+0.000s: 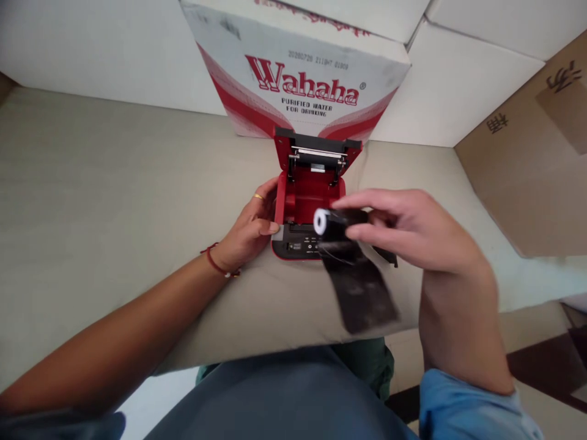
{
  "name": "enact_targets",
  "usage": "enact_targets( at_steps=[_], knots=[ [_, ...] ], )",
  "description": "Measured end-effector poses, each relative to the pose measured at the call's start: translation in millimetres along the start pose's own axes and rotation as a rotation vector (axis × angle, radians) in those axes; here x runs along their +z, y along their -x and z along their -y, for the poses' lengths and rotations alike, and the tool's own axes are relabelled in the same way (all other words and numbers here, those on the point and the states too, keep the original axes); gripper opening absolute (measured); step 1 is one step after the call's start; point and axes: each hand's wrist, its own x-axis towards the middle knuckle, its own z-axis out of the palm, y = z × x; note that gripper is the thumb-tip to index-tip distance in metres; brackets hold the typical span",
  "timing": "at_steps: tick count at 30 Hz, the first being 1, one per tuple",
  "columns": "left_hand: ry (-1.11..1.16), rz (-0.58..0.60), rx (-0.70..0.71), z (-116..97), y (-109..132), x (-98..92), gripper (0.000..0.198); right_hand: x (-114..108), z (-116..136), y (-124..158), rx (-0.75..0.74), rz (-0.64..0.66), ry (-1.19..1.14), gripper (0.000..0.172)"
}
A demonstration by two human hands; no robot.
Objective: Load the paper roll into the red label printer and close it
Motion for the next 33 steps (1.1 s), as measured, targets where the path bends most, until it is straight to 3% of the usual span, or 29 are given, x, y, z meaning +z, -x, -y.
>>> enact_targets(
  at_steps=[3,5,12,16,21,24,28,31,33],
  knots=[
    [0.011,-0.002,0.002,-1,-1,1.6,0.103,34,10,-40,-0.017,0.051,0.018,0.036],
    [0.013,-0.002,-0.001,0,-1,2.0,0.102,47,10,-55,-0.028,0.015,0.127,0.036],
    [-0.027,0.001,-0.015,0,0,1.3,0.101,64,2,-75,0.04,0.009,0.377,0.044],
    [-0.05,0.01,-0.005,-2,1,1.1,0.1,61,2,-62,-0.113,-0.047,0.339,0.036],
    [-0.064,0.014,0.008,-1,0,-0.3,0.103,64,3,-15,-0.422,-0.149,0.26,0.025],
    [-0.108,0.033,0.034,1,0,0.2,0.104,75,-3,12,-0.487,-0.15,0.243,0.034],
    [-0.432,-0.112,0.234,-5,10,8.3,0.081,92,-14,32,-0.445,-0.216,0.265,0.049],
    [-0.755,-0.292,0.55,-20,23,21.8,0.065,101,-18,36,-0.427,-0.254,0.288,0.05],
    [-0.956,-0.308,0.757,-31,34,34.1,0.058,105,-18,36,-0.424,-0.27,0.291,0.05]
  ],
)
